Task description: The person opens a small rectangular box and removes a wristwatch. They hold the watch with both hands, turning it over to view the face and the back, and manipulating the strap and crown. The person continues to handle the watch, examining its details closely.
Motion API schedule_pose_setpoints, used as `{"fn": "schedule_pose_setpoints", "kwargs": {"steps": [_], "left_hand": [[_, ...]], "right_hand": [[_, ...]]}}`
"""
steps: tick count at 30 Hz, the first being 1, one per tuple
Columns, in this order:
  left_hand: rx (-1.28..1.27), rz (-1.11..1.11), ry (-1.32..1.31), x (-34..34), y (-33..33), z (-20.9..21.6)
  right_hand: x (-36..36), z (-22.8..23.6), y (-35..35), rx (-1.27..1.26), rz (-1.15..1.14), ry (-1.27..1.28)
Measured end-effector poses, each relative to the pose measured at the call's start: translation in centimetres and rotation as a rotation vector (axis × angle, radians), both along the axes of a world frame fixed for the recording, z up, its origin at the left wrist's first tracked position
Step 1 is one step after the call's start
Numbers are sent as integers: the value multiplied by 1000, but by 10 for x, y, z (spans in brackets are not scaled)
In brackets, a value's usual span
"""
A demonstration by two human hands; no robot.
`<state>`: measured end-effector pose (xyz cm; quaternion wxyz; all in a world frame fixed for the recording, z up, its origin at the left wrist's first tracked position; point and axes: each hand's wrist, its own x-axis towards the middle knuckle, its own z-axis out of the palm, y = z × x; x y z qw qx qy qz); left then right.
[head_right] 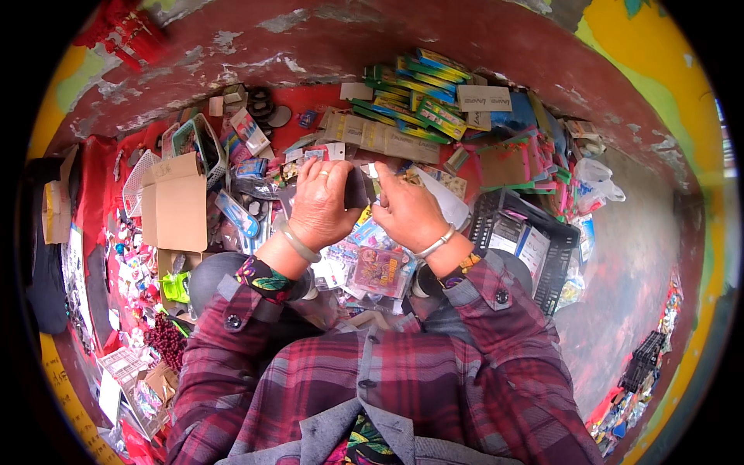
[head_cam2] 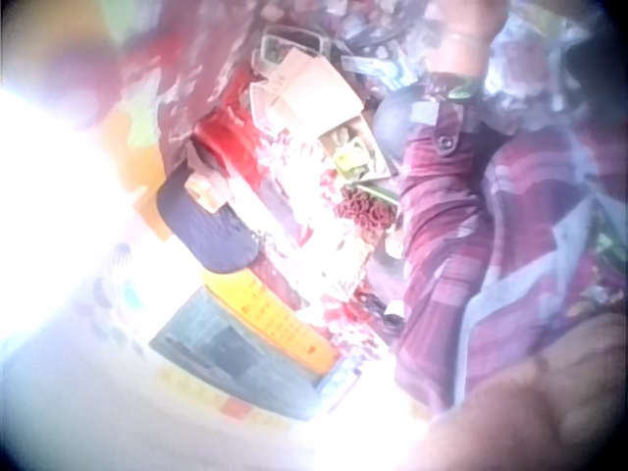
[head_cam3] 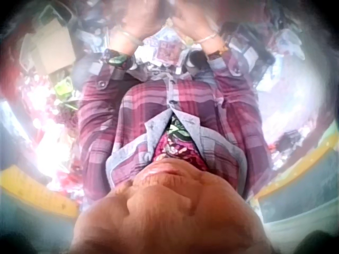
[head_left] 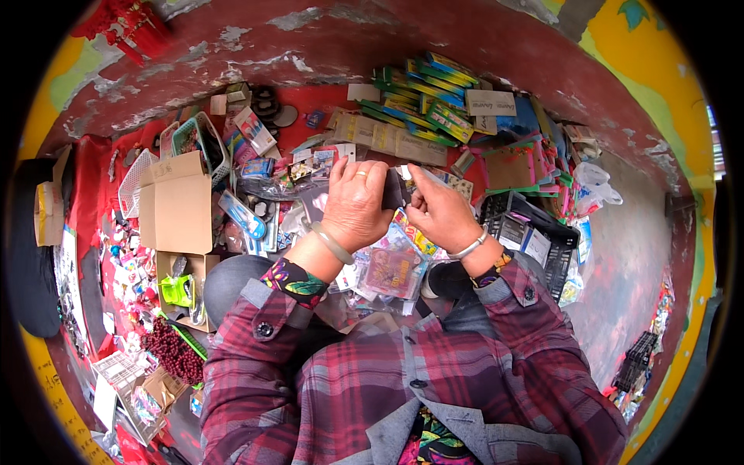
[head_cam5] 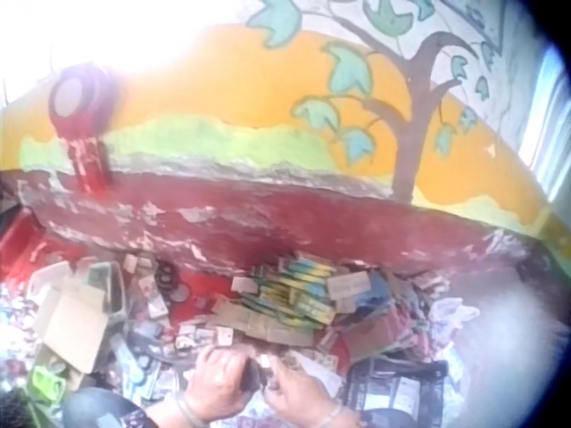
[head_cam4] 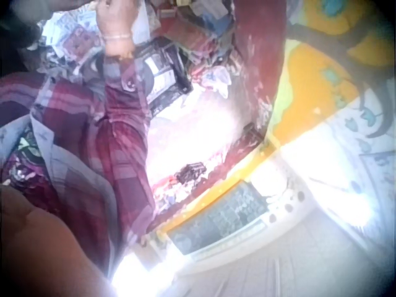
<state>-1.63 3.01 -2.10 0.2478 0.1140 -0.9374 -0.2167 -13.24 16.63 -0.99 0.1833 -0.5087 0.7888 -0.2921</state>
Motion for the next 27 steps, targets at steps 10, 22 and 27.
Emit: {"fn": "schedule_pose_setpoints", "kwargs": {"steps": [10, 22, 27], "left_hand": [[-47, -13, 0, 3, -1, -2], [67, -186, 94, 5, 1, -4], [160, -213, 115, 8, -1, -8]], "right_hand": [[0, -2, -4, -134, -49, -295], [-16, 7, 1, -73, -24, -909], [-15, 12, 2, -46, 4, -1022]]}}
